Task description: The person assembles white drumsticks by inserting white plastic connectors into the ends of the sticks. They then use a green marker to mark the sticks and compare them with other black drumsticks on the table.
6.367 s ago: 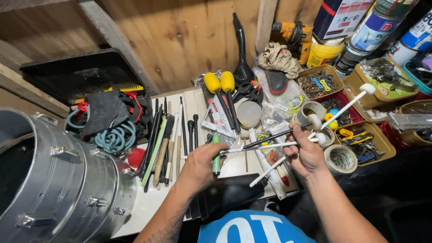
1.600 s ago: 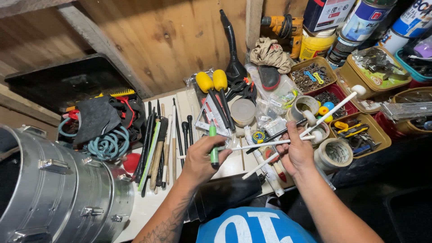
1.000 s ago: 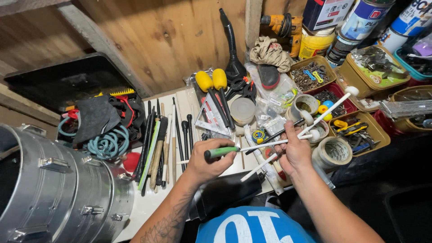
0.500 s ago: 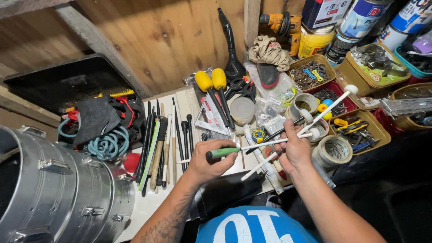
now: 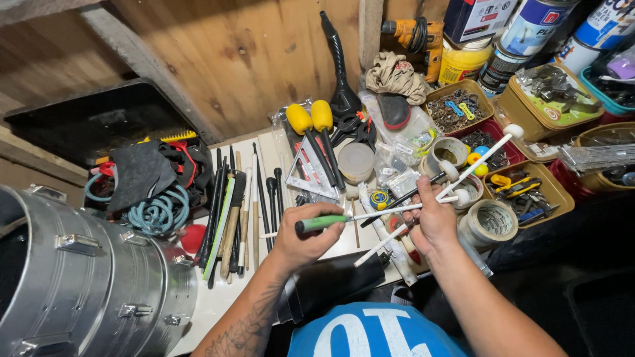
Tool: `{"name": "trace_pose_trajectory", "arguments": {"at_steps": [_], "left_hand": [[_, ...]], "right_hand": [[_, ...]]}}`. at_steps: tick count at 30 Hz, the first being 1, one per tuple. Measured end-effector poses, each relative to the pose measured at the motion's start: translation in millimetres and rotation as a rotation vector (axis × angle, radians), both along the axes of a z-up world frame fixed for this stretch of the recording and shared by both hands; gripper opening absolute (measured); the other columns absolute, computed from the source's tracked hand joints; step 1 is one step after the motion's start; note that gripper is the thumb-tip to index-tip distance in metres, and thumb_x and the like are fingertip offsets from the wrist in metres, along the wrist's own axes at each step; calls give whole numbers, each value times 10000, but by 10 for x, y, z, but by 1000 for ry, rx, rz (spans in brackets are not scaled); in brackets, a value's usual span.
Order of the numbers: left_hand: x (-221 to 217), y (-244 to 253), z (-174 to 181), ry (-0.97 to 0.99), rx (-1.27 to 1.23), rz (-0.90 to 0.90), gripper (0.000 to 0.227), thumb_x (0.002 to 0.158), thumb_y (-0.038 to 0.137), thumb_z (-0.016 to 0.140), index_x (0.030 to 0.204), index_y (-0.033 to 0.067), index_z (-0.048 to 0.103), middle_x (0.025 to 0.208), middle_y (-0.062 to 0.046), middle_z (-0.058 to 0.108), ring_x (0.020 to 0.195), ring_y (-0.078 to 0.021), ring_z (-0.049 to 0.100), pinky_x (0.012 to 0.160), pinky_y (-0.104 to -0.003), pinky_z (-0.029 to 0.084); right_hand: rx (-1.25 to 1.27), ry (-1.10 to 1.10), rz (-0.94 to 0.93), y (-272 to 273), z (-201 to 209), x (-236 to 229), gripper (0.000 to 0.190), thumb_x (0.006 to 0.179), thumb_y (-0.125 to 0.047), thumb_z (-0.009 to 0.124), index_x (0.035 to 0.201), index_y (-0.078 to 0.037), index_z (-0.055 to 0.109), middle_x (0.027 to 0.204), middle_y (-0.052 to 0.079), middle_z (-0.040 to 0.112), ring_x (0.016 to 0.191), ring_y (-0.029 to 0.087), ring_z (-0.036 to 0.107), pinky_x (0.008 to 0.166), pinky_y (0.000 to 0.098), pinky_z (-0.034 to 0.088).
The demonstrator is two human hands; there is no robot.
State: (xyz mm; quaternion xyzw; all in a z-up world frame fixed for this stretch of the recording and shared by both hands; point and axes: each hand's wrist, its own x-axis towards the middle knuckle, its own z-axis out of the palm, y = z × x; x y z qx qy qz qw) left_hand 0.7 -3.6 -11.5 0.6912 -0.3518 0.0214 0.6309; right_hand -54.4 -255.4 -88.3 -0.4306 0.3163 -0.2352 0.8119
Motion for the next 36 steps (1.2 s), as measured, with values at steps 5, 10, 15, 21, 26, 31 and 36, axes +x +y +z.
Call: {"name": "trace_pose_trajectory", "arguments": {"at_steps": [5,10,15,21,26,31,36], "left_hand": [[33,63,62,-32,61,42,248,943,148,658,1152,59,759,835,-202,769,723,-380,732,673,-458,575],[54,194,-141,-42,259,36,209,883,130,752,1089,101,768,864,-182,785,795,-422,752,714,-500,589],[-47,327,-250,83,342,9,298,788,137,799,1084,141,762,852,-161,790,823,-441,747,712,-508,579],[-193,554,-627,237,473,81,314,775,161,791,1082,219,764,824,-113,805,800,-403,754,713,-457,575],[-287,694,-667,571,645,111,306,826,243,732,1131,235,736,1047,-24,825,962,-158,777,883,-268,563],[-319,807,-866,604,606,207,280,827,244,741,1106,234,762,997,-59,845,961,-163,812,880,-286,607],[-279,929,-1126,526,554,255,262,833,219,737,1093,224,763,916,-19,816,791,-148,756,741,-263,573]], "right_hand": [[8,-13,16,-27,-37,9,282,1029,-374,700,932,-154,551,644,-12,426,437,85,412,426,232,402],[-3,-10,27,-43,-148,32,278,1030,-381,695,940,-159,553,644,-9,432,434,89,412,414,236,398],[9,86,97,32,-61,12,287,1035,-346,679,902,-183,485,631,-28,394,421,85,360,387,231,351],[10,250,208,196,-436,57,264,1027,-312,675,899,-156,505,615,-43,394,389,70,333,340,230,314],[139,395,193,404,-688,187,305,914,-272,775,905,-191,481,585,-21,329,380,83,280,318,238,215],[102,400,204,556,-958,361,329,908,-300,787,853,-202,478,554,-25,327,369,71,300,298,228,209],[106,451,205,746,-889,524,303,924,-321,779,903,-168,518,603,-3,387,396,92,311,291,250,248]]}}
